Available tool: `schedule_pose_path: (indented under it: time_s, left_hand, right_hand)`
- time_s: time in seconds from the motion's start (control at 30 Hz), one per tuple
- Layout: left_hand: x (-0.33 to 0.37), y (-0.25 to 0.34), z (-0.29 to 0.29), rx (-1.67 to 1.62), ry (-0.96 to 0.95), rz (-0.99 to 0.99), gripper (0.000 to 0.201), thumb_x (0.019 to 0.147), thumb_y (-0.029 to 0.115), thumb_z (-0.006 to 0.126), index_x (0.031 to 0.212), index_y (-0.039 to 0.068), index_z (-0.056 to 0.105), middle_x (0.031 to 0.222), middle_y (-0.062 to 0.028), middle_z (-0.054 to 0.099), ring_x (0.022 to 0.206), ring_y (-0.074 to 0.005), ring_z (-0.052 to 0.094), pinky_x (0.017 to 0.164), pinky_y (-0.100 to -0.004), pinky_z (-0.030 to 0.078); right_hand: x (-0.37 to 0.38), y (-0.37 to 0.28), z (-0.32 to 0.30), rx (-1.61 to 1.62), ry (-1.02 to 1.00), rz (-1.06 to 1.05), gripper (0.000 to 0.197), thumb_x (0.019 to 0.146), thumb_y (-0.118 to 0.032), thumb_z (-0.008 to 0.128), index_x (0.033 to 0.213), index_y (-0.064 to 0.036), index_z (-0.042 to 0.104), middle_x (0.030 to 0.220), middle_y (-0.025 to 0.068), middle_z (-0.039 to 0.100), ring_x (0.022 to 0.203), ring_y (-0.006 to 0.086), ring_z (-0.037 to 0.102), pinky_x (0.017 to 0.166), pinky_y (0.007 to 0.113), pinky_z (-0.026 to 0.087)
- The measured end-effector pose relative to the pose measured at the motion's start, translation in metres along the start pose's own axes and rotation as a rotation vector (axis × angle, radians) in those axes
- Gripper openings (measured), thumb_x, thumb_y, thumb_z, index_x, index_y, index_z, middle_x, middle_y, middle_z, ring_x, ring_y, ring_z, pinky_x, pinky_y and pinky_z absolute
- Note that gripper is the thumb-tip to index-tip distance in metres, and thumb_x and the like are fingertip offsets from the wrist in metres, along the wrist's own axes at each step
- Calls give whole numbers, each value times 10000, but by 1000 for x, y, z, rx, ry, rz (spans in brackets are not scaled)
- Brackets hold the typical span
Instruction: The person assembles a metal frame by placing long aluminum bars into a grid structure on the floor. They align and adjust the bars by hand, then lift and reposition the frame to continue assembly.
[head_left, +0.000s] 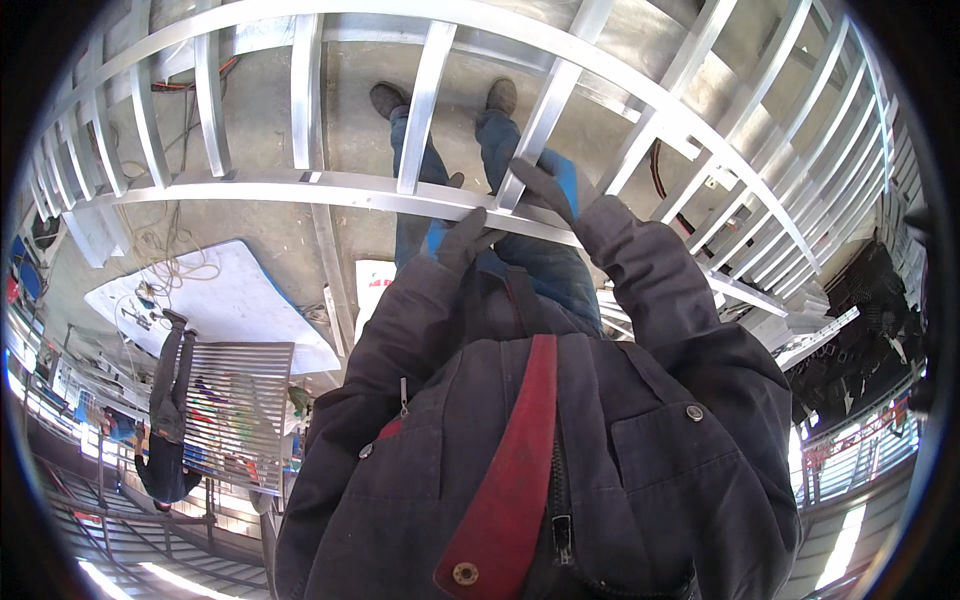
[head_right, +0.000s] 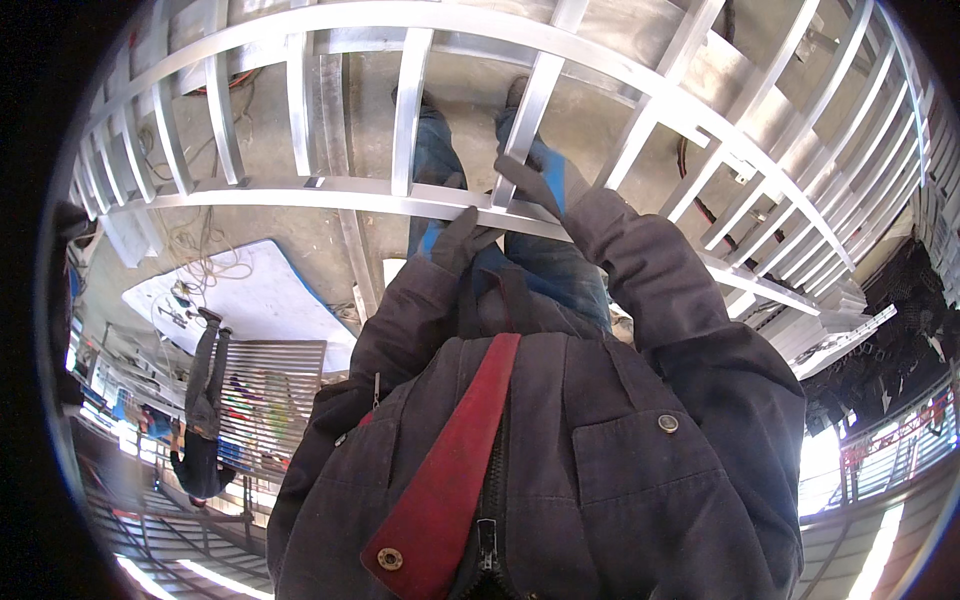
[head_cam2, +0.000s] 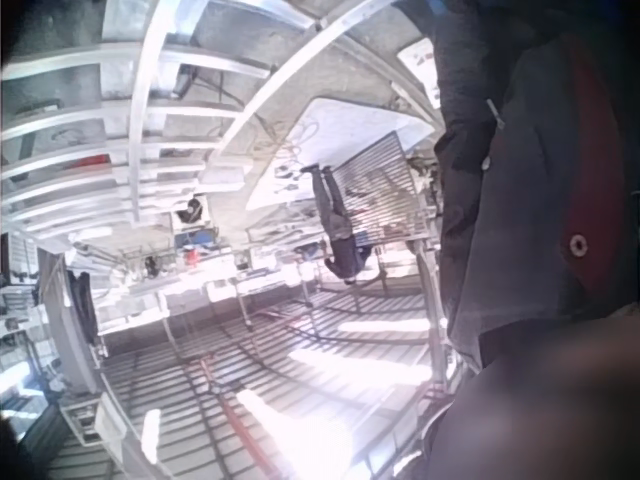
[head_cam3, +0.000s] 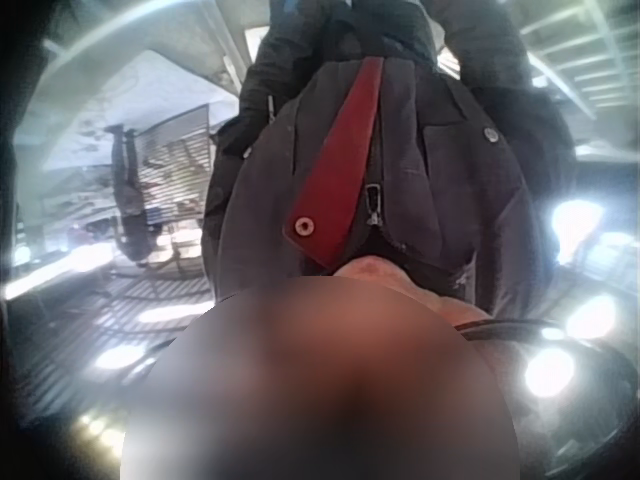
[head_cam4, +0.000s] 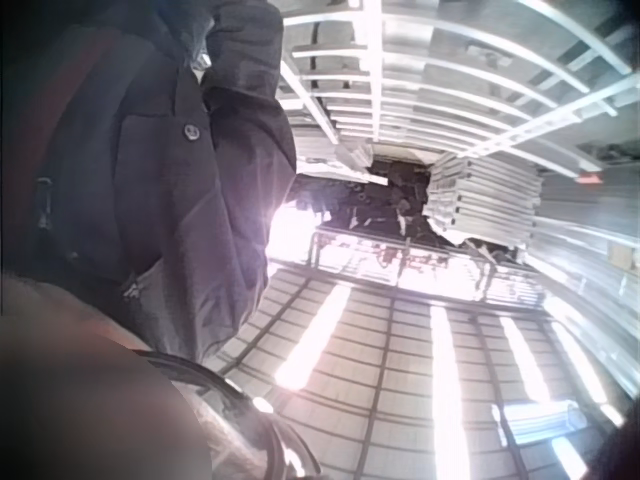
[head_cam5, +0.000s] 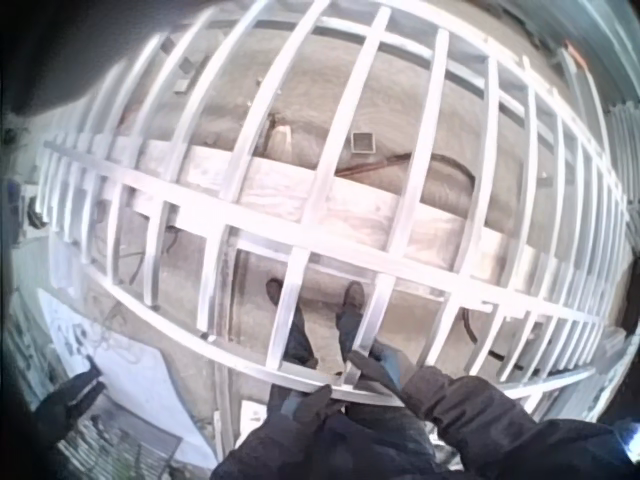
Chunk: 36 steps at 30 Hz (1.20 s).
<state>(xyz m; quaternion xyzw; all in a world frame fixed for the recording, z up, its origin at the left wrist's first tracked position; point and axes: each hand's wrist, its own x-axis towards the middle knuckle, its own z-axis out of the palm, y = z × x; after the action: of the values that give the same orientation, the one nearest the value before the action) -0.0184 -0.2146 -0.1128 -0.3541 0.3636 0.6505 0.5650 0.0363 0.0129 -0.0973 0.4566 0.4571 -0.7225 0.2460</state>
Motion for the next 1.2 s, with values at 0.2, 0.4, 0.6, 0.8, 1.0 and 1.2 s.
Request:
schedule_pose_path:
  time_s: [0.2,0.4,0.6,0.8,1.0,1.2]
  left_hand:
    - [0,-12,8,215,38,43,572,949,129,728,1427,-30,457,1351,-215,553,1236,-333,617,1009,-452,598]
    - [6,-23,12,238,110,114,513,960,196,740,1358,-41,520,1271,-210,609,1114,-324,684,922,-419,636]
    - [5,-14,22,340,128,93,507,973,223,727,1351,-48,524,1269,-212,614,1110,-326,687,914,-427,637]
    - [5,-10,21,383,69,157,493,981,214,715,1346,-57,524,1250,-208,625,1081,-321,696,885,-430,645]
    - [3,-17,29,390,191,143,445,988,227,705,1327,-15,550,1186,-175,654,1045,-303,702,863,-425,646]
    - [3,-11,5,401,-70,94,418,996,281,705,1316,52,563,1181,-103,672,1070,-229,684,986,-457,578]
  right_hand:
    - [9,-8,8,-160,121,80,660,946,-532,697,1281,33,623,1101,139,719,976,217,704,849,355,571]
    - [0,-4,14,-372,219,8,691,921,-594,627,1241,18,651,1101,251,727,1033,375,711,899,435,541]
    - [4,4,14,-366,154,0,700,918,-613,608,1229,12,669,1088,248,730,1020,377,713,900,431,542]
    - [6,-2,10,-373,81,11,654,924,-596,590,1188,-7,696,1068,230,742,1005,373,720,907,433,537]
    - [8,0,9,-418,82,5,640,934,-592,605,1184,-12,704,1048,188,743,984,318,706,880,411,536]
    - [18,9,-12,-293,-124,-3,645,929,-581,659,1249,-21,650,1112,133,720,962,221,677,846,361,530]
